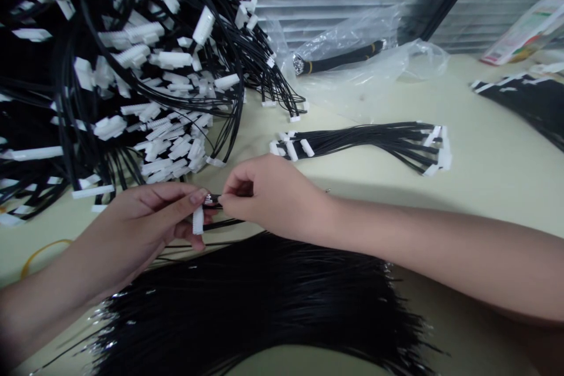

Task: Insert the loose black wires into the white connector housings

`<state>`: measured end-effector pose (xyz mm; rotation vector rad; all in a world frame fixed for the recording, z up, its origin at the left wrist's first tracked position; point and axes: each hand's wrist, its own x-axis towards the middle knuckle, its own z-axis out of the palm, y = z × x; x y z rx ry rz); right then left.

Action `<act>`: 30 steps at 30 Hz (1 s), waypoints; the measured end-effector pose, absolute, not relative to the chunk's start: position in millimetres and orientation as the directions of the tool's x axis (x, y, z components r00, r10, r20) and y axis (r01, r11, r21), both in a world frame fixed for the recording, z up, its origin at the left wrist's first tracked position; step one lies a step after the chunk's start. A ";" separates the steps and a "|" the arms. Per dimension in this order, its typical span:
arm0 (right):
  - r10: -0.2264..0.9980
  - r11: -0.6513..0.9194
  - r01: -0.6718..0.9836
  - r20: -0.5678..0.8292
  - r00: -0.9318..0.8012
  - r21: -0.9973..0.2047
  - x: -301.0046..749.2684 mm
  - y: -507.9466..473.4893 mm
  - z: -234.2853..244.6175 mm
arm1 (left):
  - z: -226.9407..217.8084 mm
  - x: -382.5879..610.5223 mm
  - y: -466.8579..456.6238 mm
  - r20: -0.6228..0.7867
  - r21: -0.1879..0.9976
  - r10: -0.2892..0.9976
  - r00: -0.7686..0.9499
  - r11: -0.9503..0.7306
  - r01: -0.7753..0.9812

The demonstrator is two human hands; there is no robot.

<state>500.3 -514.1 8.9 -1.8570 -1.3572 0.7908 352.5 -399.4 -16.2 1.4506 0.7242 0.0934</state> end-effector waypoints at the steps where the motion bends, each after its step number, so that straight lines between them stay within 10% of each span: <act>1: 0.962 -0.204 0.540 -0.064 0.267 -0.816 499.7 -514.4 8.6 | -16.4 352.0 -399.7 -0.388 0.920 0.479 0.788 0.146 0.364; 30: 0.951 -0.201 0.551 -0.026 0.308 -0.810 503.1 -512.8 8.8 | -14.9 353.4 -400.0 -0.384 0.919 0.511 0.769 0.134 0.370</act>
